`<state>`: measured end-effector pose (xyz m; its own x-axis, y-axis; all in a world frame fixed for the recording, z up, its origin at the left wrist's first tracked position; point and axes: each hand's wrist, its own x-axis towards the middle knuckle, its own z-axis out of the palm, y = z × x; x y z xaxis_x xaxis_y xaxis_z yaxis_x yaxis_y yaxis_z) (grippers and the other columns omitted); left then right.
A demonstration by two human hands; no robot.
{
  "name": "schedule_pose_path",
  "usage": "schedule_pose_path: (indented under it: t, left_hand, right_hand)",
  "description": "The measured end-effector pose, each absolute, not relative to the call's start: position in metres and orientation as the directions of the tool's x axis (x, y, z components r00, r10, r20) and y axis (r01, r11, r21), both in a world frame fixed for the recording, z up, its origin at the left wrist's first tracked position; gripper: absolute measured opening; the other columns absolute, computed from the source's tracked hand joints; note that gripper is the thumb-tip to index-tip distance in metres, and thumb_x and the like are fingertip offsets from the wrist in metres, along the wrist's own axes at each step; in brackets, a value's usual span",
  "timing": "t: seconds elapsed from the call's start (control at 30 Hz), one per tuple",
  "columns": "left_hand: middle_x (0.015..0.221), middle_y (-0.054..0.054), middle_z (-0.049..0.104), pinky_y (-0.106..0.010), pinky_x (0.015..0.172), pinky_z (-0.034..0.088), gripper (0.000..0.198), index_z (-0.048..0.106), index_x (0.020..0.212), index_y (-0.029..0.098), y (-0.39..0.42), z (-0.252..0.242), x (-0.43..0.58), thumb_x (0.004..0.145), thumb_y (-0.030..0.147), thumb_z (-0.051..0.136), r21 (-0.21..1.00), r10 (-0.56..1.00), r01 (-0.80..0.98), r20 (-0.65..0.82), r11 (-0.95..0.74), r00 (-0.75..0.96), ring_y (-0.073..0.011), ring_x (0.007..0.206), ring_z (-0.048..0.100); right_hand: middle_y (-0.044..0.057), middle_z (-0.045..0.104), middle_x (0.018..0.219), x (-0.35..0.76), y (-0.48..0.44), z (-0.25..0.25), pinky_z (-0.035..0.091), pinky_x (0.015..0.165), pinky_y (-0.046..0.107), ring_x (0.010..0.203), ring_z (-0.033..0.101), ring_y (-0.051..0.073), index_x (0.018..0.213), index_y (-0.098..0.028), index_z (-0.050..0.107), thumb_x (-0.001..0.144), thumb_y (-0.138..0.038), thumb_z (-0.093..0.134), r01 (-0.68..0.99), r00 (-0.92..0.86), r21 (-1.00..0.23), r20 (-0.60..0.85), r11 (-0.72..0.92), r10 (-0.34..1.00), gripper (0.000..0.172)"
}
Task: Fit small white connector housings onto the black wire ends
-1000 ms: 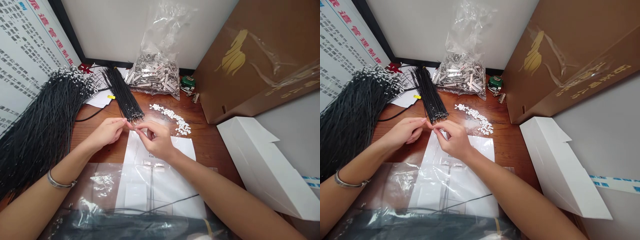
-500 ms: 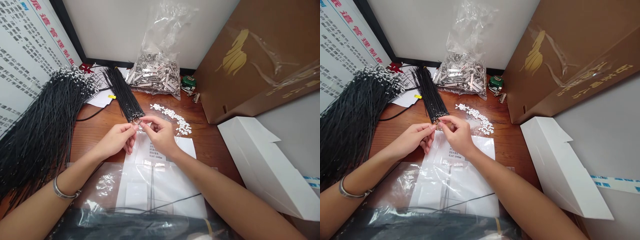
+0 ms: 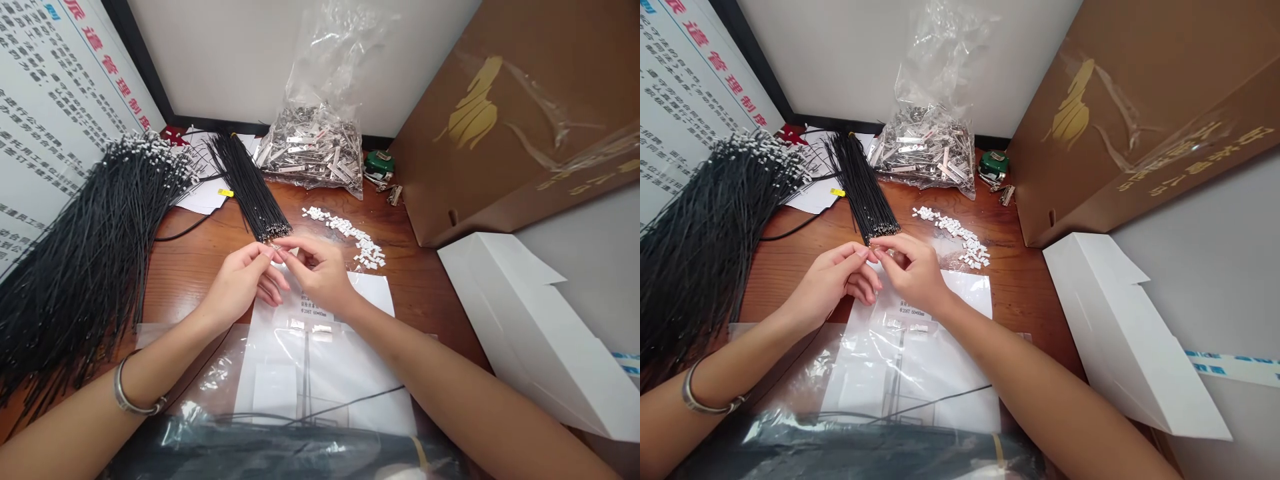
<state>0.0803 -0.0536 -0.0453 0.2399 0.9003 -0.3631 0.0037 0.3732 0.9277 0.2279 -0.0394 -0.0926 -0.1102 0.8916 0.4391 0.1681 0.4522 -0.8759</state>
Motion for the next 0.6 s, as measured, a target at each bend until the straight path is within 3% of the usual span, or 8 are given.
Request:
schedule_pose_path:
  t: [0.13, 0.47, 0.6]
  left_hand:
    - [0.058, 0.001, 0.066, -0.019, 0.042, 0.048, 0.013, 0.053, 0.086, 0.017, -0.055, -0.052, 0.084, 0.089, 0.029, 0.052, 0.928, 0.913, -0.024, -0.36, 0.371, 0.194, -0.0116, 0.042, 0.06]
    - [0.065, -0.001, 0.066, -0.021, 0.045, 0.049, 0.02, 0.056, 0.077, 0.016, -0.053, -0.057, 0.084, 0.08, 0.034, 0.063, 0.952, 0.935, -0.021, -0.295, 0.305, 0.196, -0.0106, 0.045, 0.059]
    - [0.072, -0.003, 0.069, -0.023, 0.046, 0.05, 0.024, 0.058, 0.081, 0.015, -0.051, -0.059, 0.081, 0.078, 0.037, 0.066, 0.957, 0.94, -0.046, -0.273, 0.288, 0.206, -0.0111, 0.047, 0.061]
  right_hand:
    - [-0.002, 0.063, 0.061, 0.228, -0.039, -0.09, 0.031, 0.041, 0.021, 0.044, 0.039, 0.006, 0.083, -0.016, 0.069, 0.081, -0.021, 0.065, 0.126, -0.057, -0.938, 0.319, 0.324, 0.946, 0.007]
    - [-0.001, 0.063, 0.066, 0.229, -0.036, -0.092, 0.031, 0.041, 0.021, 0.046, 0.039, 0.006, 0.081, -0.018, 0.074, 0.078, -0.019, 0.065, 0.121, -0.07, -0.924, 0.357, 0.364, 0.931, 0.009]
    - [-0.004, 0.055, 0.054, 0.231, -0.037, -0.092, 0.03, 0.041, 0.021, 0.045, 0.037, 0.006, 0.082, -0.018, 0.073, 0.077, -0.019, 0.066, 0.116, -0.069, -0.933, 0.336, 0.342, 0.939, 0.009]
